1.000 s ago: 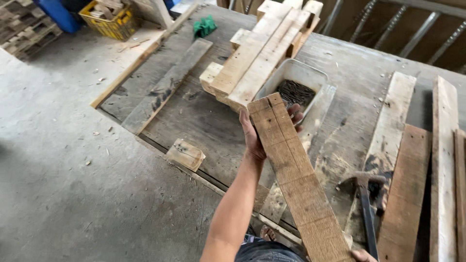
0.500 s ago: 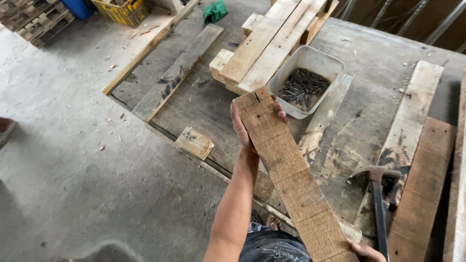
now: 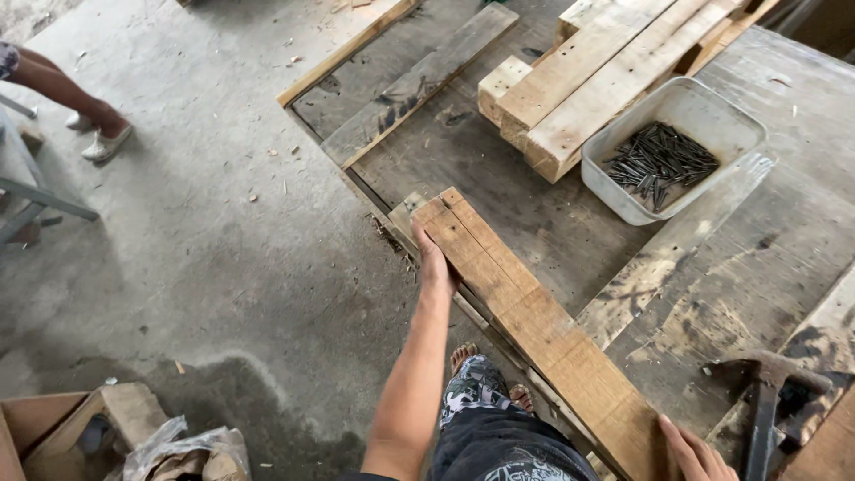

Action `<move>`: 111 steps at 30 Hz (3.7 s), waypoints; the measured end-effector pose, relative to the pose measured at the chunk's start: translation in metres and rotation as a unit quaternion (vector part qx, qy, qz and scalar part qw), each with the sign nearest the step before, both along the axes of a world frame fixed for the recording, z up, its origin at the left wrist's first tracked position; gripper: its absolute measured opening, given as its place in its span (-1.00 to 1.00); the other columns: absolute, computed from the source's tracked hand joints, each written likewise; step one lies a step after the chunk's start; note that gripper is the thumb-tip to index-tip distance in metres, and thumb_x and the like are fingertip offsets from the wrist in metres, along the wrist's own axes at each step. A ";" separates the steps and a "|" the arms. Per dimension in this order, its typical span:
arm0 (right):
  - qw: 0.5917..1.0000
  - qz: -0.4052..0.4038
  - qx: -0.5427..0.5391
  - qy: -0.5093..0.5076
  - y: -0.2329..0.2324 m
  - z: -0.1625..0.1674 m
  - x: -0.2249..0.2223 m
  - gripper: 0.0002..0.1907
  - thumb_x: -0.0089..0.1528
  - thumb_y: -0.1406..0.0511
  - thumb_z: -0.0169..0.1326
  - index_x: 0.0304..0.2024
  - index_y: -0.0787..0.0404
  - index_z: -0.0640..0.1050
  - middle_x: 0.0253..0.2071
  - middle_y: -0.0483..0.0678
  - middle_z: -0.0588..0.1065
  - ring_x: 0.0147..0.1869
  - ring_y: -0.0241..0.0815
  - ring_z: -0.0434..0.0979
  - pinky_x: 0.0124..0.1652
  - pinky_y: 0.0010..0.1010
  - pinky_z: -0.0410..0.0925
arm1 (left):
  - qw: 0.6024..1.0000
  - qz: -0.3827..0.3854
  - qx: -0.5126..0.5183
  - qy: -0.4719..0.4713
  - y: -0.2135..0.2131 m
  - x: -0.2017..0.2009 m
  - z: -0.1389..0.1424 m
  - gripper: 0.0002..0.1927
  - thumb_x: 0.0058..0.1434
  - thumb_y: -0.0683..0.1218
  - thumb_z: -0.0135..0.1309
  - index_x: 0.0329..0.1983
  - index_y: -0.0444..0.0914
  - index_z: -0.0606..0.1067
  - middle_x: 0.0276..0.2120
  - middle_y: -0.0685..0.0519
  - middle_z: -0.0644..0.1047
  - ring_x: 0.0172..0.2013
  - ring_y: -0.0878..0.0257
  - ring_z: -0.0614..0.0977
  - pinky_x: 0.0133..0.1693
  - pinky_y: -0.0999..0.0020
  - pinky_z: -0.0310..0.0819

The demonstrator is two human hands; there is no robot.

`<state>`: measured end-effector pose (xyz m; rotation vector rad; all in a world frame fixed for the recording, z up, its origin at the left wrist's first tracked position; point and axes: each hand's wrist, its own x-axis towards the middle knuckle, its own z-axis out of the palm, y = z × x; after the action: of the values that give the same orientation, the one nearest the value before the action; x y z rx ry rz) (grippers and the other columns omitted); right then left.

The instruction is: The person assembles a wooden plank by nailing small blocks to its ends and along its length. They position the plank and blocks, then use a hammer to drive nails from a nearby container into the wood, securing the pieces together.

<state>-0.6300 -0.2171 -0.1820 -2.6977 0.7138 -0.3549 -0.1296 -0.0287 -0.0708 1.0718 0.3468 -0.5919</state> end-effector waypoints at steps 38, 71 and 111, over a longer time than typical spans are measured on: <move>0.851 -0.336 0.381 -0.137 0.103 0.107 -0.049 -0.45 0.12 0.34 0.28 0.19 0.19 0.54 -0.05 -0.01 0.60 -0.08 -0.18 0.64 -0.11 -0.41 0.50 | 0.235 -0.645 0.155 -0.711 -0.071 -0.275 0.017 0.18 -0.25 0.26 0.41 0.41 -0.27 0.21 0.30 -0.10 0.30 0.32 -0.04 0.28 0.29 -0.06 0.04; 0.793 -0.344 0.426 -0.266 0.111 0.091 -0.059 -0.43 0.08 0.51 0.30 0.17 0.28 0.56 -0.03 -0.05 0.58 -0.06 -0.31 0.59 -0.05 -0.50 0.48 | 0.272 -0.614 0.114 -0.732 -0.091 -0.285 -0.006 0.15 -0.35 0.20 0.46 0.33 -0.28 0.30 0.08 -0.10 0.44 0.05 -0.01 0.47 0.09 0.01 0.22; 0.868 -0.394 0.225 -0.203 0.008 0.063 -0.077 -0.66 0.26 0.27 0.23 0.04 0.28 0.56 -0.16 0.07 0.48 -0.06 0.00 0.51 -0.07 -0.13 0.39 | 0.263 -0.623 0.131 -0.725 -0.094 -0.318 -0.006 0.14 -0.41 0.18 0.46 0.31 -0.22 0.30 0.08 -0.09 0.45 0.12 -0.02 0.46 0.13 -0.02 0.19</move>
<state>-0.7065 -0.2086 -0.1190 -1.7053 1.5112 -0.7956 -0.4476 -0.1231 -0.0772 1.5997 -2.4252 -0.5623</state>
